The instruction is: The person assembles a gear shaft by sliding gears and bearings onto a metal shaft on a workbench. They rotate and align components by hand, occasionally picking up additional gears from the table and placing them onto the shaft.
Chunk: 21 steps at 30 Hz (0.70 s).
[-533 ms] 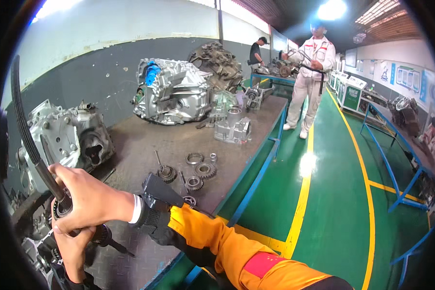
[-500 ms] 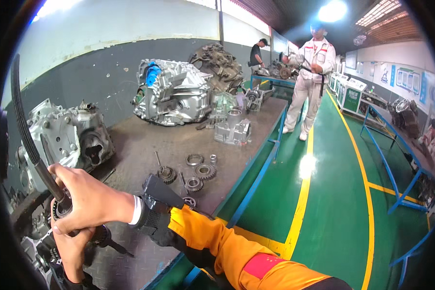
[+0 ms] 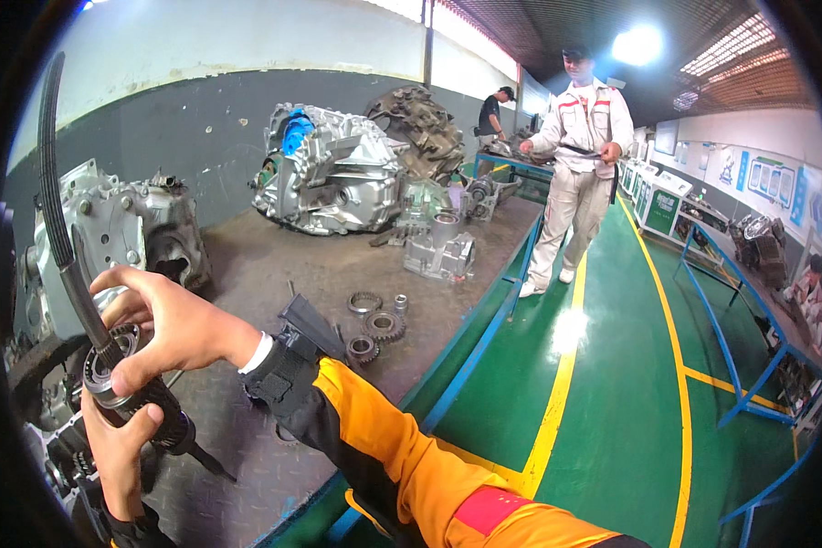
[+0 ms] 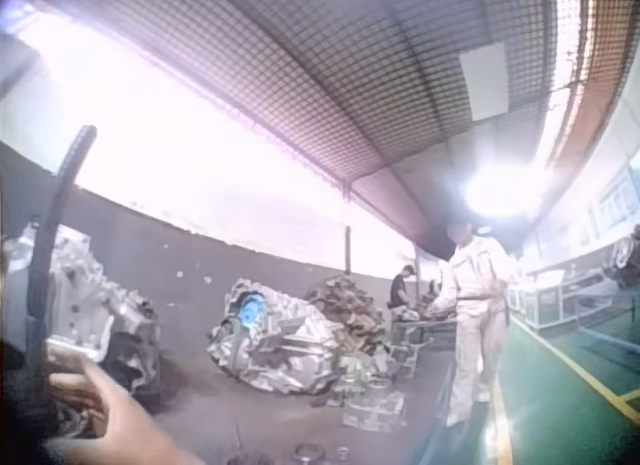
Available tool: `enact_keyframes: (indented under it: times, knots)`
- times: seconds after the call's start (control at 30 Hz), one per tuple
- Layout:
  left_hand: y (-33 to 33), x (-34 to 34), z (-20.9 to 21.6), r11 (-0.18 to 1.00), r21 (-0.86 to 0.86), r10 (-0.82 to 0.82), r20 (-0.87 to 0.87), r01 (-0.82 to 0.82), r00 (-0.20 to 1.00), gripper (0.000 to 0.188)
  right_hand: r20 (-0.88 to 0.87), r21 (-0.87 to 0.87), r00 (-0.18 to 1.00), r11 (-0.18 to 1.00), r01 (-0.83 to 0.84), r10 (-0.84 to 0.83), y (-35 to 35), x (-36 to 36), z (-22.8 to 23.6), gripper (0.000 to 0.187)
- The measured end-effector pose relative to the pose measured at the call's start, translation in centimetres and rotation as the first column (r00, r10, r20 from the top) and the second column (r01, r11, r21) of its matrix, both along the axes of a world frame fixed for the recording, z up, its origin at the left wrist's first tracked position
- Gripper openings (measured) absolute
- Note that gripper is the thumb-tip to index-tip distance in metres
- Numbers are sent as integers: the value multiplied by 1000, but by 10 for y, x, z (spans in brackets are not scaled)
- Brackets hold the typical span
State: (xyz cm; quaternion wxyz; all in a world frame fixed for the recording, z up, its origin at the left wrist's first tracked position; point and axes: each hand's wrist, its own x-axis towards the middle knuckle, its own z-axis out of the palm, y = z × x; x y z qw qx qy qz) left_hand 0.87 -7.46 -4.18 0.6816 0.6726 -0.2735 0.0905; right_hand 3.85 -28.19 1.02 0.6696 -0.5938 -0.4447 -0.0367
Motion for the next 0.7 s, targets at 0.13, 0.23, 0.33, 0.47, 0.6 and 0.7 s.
enact_keyframes:
  times: [0.13, 0.23, 0.33, 0.47, 0.6, 0.7]
  knots:
    - [1, 3, -3, 997, 17, 70, -21, -69, 997, 91, -108, 85, 984, 988, -131, 140, 8, 2, -6, 98]
    - [3, 4, -1, 999, 23, 39, -11, -39, 999, 83, 107, -12, 962, 967, 255, -253, 16, -12, -5, 89]
    - [5, 7, 5, 986, 162, 41, -24, -36, 999, 79, 416, -6, 675, 741, 672, -609, 24, -24, -2, 89]
    - [4, 2, 4, 998, 70, 6, -17, -5, 1000, 81, 173, -7, 888, 901, 433, -425, 18, -22, 4, 96]
    - [3, -1, 5, 999, 34, -30, 24, 29, 999, 86, -5, 110, 998, 992, 59, -59, 16, -15, 4, 97]
    - [3, 0, 7, 999, 54, 8, -12, -8, 1000, 87, 157, -35, 912, 921, 389, -379, 22, -20, -1, 96]
